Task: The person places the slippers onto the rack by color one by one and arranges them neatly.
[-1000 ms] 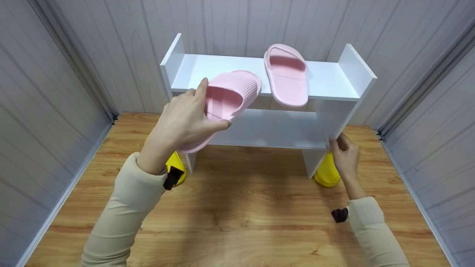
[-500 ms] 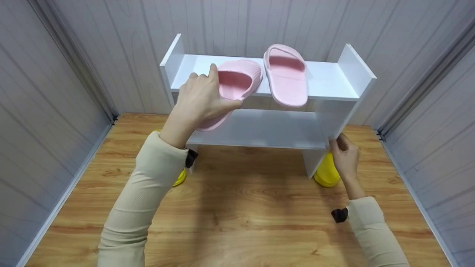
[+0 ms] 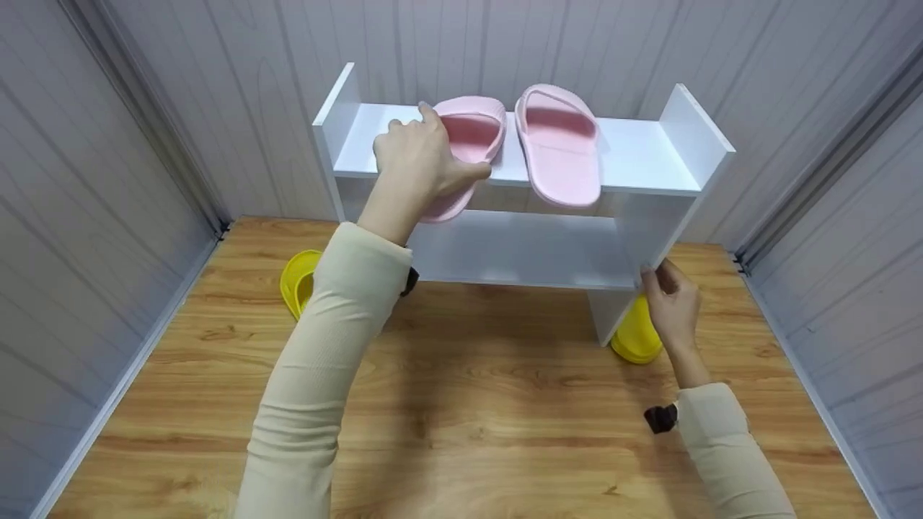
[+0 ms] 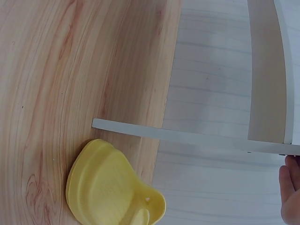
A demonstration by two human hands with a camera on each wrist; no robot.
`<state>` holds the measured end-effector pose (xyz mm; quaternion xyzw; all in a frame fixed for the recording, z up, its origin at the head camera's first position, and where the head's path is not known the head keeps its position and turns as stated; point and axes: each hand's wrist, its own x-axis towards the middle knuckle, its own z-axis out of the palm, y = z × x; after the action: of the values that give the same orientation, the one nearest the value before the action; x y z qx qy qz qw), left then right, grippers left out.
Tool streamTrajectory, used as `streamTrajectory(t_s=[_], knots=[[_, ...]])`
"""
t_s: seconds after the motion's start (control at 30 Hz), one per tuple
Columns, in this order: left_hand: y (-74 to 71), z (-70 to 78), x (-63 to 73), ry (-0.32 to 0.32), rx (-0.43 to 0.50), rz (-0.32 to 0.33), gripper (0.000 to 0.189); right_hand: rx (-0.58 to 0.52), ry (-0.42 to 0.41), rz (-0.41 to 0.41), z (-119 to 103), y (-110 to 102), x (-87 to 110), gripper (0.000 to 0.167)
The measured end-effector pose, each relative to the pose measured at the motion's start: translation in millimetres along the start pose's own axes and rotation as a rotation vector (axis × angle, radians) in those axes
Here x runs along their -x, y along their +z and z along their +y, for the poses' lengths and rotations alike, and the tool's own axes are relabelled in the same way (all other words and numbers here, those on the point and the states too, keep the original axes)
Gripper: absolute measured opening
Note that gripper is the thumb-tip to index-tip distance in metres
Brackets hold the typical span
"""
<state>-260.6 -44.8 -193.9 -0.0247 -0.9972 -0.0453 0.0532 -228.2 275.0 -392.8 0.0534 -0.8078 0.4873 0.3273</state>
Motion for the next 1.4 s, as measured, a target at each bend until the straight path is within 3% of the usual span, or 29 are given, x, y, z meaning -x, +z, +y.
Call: streamTrajectory(t_s=[0.13,0.4,0.6,1.03,1.4], knots=[[-0.3,6.7,-6.4,-0.029,-0.048,-0.026,0.111,0.000,-0.014,0.002,3,0,-0.7,0.025],[1.7,15.5,-18.4,-0.076,-0.066,-0.018,0.109,0.001,-0.002,-0.003,32,1,-3.8,0.027],[3.7,21.0,-25.2,-0.125,-0.100,-0.019,0.112,-0.007,0.014,0.000,37,0,-3.5,0.029],[5.3,23.5,-26.2,-0.199,-0.074,-0.030,0.124,-0.019,0.002,-0.005,2,-1,2.7,0.025],[4.9,21.5,-25.9,-0.158,-0.023,0.021,0.117,-0.009,-0.006,-0.007,1,-2,2.8,0.025]])
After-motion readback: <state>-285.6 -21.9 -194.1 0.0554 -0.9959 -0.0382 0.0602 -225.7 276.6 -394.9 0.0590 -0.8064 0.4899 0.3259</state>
